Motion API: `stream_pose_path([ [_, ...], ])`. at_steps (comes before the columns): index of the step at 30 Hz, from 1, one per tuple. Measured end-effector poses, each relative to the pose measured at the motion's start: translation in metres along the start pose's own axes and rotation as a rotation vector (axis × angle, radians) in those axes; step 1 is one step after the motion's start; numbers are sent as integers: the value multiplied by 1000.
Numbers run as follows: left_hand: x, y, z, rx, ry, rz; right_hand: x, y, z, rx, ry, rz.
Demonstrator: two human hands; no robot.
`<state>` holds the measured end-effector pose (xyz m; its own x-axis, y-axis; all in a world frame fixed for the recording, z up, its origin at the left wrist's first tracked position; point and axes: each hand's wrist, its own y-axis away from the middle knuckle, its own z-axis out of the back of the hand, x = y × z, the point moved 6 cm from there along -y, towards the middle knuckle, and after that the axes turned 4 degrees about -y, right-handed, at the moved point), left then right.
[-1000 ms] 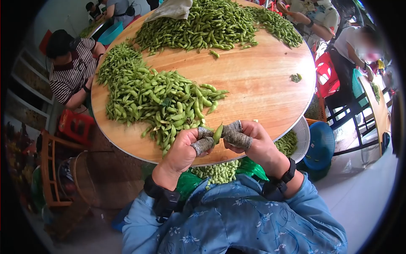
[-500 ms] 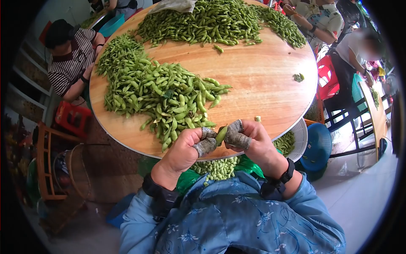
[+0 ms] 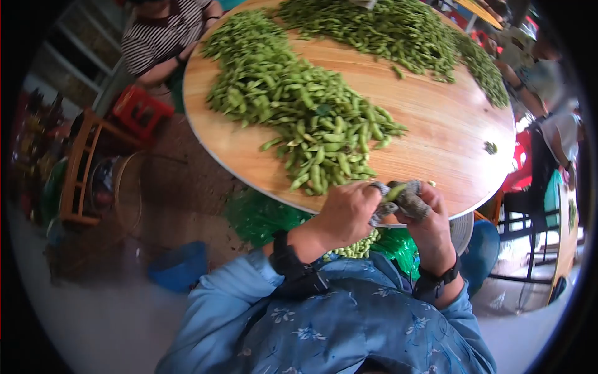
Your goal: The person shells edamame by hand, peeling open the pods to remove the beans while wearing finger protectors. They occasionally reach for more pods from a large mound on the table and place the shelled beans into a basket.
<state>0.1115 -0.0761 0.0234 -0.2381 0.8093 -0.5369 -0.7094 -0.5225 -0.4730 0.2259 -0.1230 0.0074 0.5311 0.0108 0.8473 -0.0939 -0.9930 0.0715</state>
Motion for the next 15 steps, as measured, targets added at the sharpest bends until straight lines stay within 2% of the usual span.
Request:
stream_pose_path([
  [2,2,4,3,-17,97,51,-5,-3,-4,39,-3,5],
  [5,16,8,-11,24,791,372,-5,-3,0,20,109,129],
  [6,18,7,-12,-56,854,348,-8,-5,3,84,134,158],
  [8,22,11,-16,45,1074,593,-4,-5,-6,104,195,192],
  [9,21,13,-18,96,1273,652,-5,-5,-6,142,203,207],
  [10,25,20,-23,33,1323,791,-7,-5,-7,182,209,218],
  [12,19,16,-19,134,1589,780,-3,-3,-8,183,215,231],
  [15,0,0,-4,164,1409,668,-5,-4,1,119,239,89],
])
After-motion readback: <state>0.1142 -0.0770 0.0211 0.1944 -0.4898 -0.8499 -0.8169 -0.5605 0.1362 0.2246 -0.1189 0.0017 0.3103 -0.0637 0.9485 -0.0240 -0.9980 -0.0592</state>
